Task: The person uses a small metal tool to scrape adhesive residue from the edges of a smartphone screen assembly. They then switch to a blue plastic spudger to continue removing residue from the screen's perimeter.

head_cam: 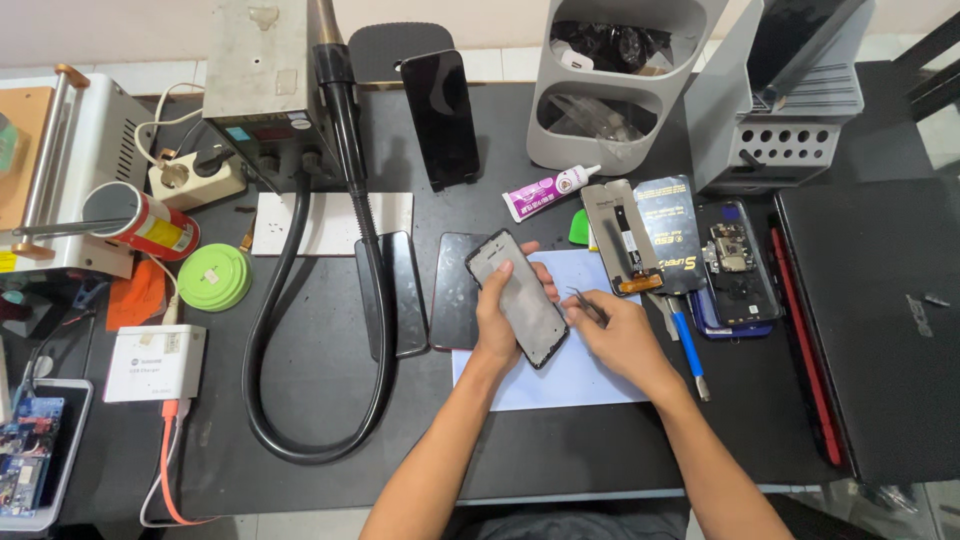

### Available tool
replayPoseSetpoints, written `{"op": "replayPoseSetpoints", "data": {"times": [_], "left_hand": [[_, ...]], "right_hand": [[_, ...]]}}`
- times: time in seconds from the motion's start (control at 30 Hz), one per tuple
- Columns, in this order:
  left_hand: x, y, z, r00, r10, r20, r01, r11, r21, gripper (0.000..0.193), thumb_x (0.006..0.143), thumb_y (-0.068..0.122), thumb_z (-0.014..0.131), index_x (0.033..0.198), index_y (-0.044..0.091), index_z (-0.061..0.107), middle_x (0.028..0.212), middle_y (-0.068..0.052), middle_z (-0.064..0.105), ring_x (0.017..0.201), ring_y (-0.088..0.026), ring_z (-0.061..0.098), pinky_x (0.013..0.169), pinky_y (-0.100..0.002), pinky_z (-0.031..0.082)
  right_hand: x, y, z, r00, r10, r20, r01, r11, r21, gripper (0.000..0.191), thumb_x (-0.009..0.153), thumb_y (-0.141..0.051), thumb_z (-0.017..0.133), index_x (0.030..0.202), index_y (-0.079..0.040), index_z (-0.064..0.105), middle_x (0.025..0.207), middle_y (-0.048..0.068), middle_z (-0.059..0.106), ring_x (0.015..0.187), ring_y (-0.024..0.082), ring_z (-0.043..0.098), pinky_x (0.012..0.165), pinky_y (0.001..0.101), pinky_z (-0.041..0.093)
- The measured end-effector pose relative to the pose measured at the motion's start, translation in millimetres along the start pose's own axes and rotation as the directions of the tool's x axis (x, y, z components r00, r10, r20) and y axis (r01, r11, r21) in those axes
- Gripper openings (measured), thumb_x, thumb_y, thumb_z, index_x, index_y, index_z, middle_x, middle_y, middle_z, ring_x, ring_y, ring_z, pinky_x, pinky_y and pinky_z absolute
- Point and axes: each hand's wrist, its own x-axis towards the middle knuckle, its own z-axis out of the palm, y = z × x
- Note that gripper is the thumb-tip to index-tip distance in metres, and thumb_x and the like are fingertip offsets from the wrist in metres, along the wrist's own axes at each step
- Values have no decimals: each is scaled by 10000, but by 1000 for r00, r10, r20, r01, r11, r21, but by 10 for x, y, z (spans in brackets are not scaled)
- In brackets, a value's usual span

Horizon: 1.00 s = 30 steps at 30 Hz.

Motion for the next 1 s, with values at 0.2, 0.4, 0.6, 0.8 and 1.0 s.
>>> {"op": "replayPoseSetpoints", "data": {"times": [0.2, 0.4, 0.6, 0.8, 1.0], "left_hand": [[-3, 23, 8, 1000, -5, -12, 5, 1000, 29, 646, 965, 429, 490, 1403, -45, 491, 960, -117, 640, 831, -213, 659, 780, -364, 561], [-28, 30, 28, 1000, -7, -21, 7, 1000, 23, 624, 966, 412, 490, 1395, -41, 496, 959, -118, 637, 842, -222, 653, 794, -375, 565], [-5, 42, 43, 999, -18, -32, 18, 1000, 20, 587, 969, 400, 483, 1379, -21, 499, 951, -114, 629, 853, -223, 649, 806, -384, 561], [-12, 56, 33, 998, -54, -41, 55, 998, 22, 588, 963, 389, 488, 1385, -20, 497, 956, -115, 631, 863, -227, 652, 812, -391, 561], [16, 96, 8, 992, -124, 5, 124, 992, -6, 607, 961, 397, 480, 1403, -19, 487, 977, -141, 647, 870, -258, 668, 833, -423, 569]], "right_hand": [[32, 64, -41, 985, 154, 72, -164, 971, 173, 235, 909, -189, 726, 1067, -18, 756, 706, 98, 666, 446, 136, 499, 431, 307, 383], [-39, 79, 89, 985, -153, -75, 146, 985, -89, 224, 871, -182, 785, 1015, -14, 746, 829, 117, 764, 707, 182, 703, 661, 329, 546], [-173, -31, 300, 904, -385, -184, 314, 893, -322, 150, 903, -91, 668, 1037, -24, 664, 988, 160, 721, 836, 381, 700, 709, 434, 553], [-188, -44, 335, 909, -380, -173, 299, 881, -366, 141, 897, -57, 613, 1034, -30, 628, 1023, 170, 713, 849, 423, 681, 717, 470, 538], [-86, 60, 189, 928, -258, -268, 214, 960, -181, 158, 984, -136, 594, 1076, -10, 613, 946, 204, 691, 858, 398, 693, 728, 436, 533]]}}
